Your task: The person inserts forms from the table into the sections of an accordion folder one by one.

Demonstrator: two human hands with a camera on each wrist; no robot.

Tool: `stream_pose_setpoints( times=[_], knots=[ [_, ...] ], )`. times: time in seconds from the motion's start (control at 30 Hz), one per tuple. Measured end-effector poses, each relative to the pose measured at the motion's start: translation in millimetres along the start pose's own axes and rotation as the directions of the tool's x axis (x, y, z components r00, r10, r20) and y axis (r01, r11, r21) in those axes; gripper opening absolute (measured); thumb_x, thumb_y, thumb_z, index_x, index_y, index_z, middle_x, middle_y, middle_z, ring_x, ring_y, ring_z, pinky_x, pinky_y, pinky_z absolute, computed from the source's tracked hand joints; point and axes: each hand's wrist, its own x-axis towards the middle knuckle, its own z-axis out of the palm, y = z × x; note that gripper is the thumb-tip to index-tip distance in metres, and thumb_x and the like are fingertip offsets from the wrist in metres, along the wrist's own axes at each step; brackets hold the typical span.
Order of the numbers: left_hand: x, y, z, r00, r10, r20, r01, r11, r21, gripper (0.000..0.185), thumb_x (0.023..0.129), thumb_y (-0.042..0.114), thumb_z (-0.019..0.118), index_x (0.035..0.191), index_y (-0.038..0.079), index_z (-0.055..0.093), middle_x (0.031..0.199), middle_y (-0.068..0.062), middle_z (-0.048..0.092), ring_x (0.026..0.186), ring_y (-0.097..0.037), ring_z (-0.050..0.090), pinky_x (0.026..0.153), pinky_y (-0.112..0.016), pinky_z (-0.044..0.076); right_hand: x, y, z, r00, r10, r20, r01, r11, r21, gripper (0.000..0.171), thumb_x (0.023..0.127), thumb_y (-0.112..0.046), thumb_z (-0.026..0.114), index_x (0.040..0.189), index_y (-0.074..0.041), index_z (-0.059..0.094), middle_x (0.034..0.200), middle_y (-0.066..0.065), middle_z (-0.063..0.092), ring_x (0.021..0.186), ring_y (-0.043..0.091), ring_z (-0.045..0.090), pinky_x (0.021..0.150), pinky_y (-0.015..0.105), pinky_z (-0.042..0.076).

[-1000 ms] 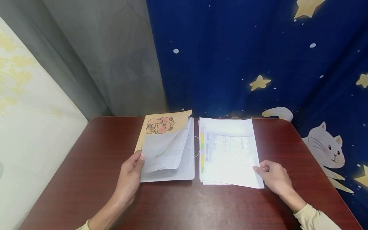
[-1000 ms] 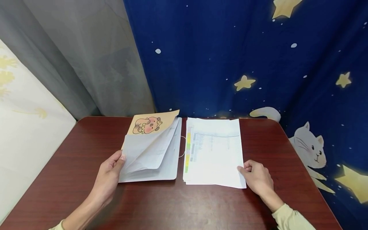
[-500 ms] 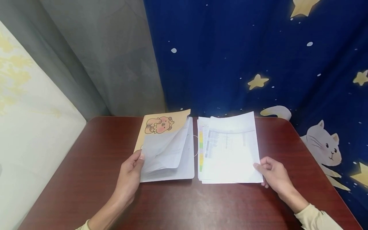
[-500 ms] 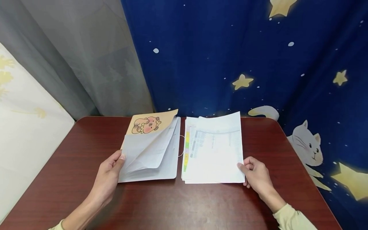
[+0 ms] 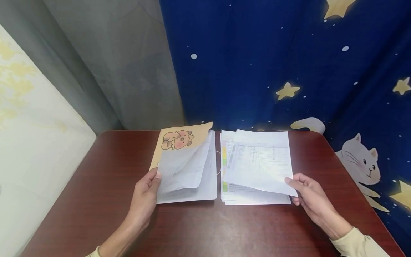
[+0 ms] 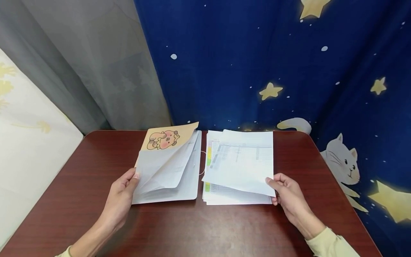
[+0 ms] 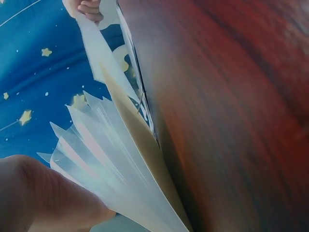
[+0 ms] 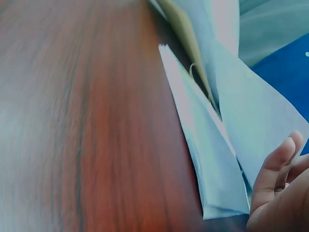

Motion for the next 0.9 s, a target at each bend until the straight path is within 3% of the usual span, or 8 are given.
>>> stream_pose_setpoints(
  times=[0.3,0.5,0.9],
  knots=[
    [0.6,0.3,0.0,1.000,-0.001,0.006,0.001,1.000,0.006,0.037,0.115,0.019,0.041,0.144,0.009,0.061,0.132,-0.015,0.068,0.109,-0.011,0.066,0.092,-0.019,0.052,-8,-7,6,0.997,-0.042,0.067,0.033,0.991,0.133,0.013,0.109,-0.020,0.060,0.097,-0.017,0.063,0.090,-0.008,0.073,0.057,0.004,0.046,0.053,0.020,0.039],
    [1.1,0.4,0.2,1.000,0.002,0.003,-0.002,1.000,0.013,0.036,0.115,0.018,0.041,0.144,0.009,0.061,0.131,-0.015,0.068,0.109,-0.010,0.064,0.092,-0.018,0.051,-11,-9,15,0.991,-0.095,0.098,0.076,0.980,0.183,0.014,0.110,-0.018,0.057,0.096,-0.018,0.062,0.091,-0.009,0.076,0.063,0.002,0.054,0.053,0.018,0.038],
    [0.8,-1.7,-1.3,1.000,-0.003,0.001,0.003,1.000,0.008,0.037,0.115,0.018,0.041,0.144,0.008,0.061,0.131,-0.015,0.068,0.110,-0.010,0.064,0.093,-0.018,0.051,-12,-13,37,0.990,-0.093,0.109,0.077,0.987,0.141,0.012,0.109,-0.021,0.059,0.098,-0.017,0.058,0.095,-0.008,0.079,0.073,0.003,0.063,0.053,0.019,0.040]
  ],
)
